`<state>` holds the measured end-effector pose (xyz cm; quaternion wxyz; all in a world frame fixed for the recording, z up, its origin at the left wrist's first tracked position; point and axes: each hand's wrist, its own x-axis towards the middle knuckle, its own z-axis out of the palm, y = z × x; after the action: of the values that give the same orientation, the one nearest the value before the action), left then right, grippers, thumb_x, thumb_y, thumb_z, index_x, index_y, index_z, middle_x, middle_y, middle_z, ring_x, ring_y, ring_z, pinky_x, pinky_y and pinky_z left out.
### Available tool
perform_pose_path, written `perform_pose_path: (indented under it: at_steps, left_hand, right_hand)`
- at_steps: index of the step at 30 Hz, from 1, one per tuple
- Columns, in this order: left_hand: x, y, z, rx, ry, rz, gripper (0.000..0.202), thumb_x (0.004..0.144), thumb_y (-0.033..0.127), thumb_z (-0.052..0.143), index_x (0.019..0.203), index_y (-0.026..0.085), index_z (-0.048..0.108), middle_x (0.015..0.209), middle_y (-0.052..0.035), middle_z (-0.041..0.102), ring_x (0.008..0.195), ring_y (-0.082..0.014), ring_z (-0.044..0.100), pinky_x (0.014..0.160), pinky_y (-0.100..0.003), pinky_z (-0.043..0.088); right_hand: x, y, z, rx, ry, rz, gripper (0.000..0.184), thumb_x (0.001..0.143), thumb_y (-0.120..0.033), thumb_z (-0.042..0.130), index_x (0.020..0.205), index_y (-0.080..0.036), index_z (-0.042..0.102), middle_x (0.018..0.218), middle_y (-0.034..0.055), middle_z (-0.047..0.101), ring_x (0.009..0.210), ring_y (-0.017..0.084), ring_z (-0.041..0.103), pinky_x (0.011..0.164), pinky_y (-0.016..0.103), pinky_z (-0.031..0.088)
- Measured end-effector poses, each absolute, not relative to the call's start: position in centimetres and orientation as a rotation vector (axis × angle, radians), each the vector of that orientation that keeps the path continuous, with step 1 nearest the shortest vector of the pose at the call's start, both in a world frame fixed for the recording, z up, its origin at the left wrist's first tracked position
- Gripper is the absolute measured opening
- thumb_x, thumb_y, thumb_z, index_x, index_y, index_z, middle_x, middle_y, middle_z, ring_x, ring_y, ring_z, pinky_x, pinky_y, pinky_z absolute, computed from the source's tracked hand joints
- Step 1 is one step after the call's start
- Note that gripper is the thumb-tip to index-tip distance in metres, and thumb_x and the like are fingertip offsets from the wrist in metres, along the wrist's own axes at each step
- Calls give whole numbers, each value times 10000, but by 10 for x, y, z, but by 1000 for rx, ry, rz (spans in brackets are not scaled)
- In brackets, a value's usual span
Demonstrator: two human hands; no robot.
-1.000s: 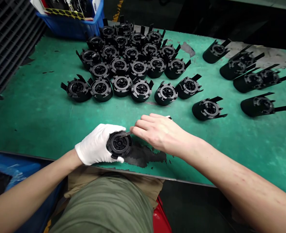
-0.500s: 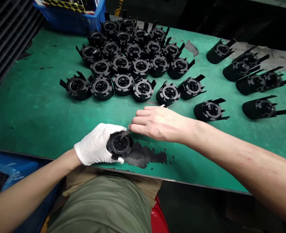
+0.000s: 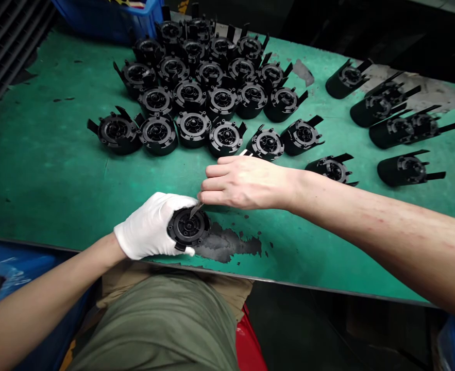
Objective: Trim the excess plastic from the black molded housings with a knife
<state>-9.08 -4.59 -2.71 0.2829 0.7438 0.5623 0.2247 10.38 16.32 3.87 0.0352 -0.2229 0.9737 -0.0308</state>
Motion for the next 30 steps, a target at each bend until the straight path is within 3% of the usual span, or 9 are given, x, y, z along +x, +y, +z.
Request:
perform_pose_path:
  at_steps: [6,15,21,30]
  left_hand:
    - [-91,-46,-27,2014,1495,561,665,718,723,941,1052,229,645,1012,-46,781,921,-336,783,764,-414,526]
    - [-92,-48,-26,2051,1513,593,679,697,644,963,1143,235,656,1192,-96,797,1067,-364,783,900,-455,595]
    - [-88,-48,-22,2065,1569,532,580,704,595,929,1083,229,689,1174,-114,788,1057,-375,770,886,-477,607]
    - [-89,-48,-25,2060,1555,568,631,695,595,932,1132,215,679,1189,-122,783,1082,-384,766,905,-489,602]
  right_hand:
    - [114,155,34,-638,3112,45,351,1192,-146,343,1253,-186,686,1084,54,744,928,207,568,755,373,389]
    - [130,133,40,-431,3186,86,332,1173,-108,391,1214,-162,716,1096,69,780,867,207,562,733,365,389]
    - [132,133,36,-414,3190,79,322,1175,-117,398,1256,-159,707,1119,73,780,908,211,577,736,364,388]
    - [123,143,41,-541,3134,80,336,1166,-105,377,1263,-159,694,1081,85,745,901,207,559,746,368,378]
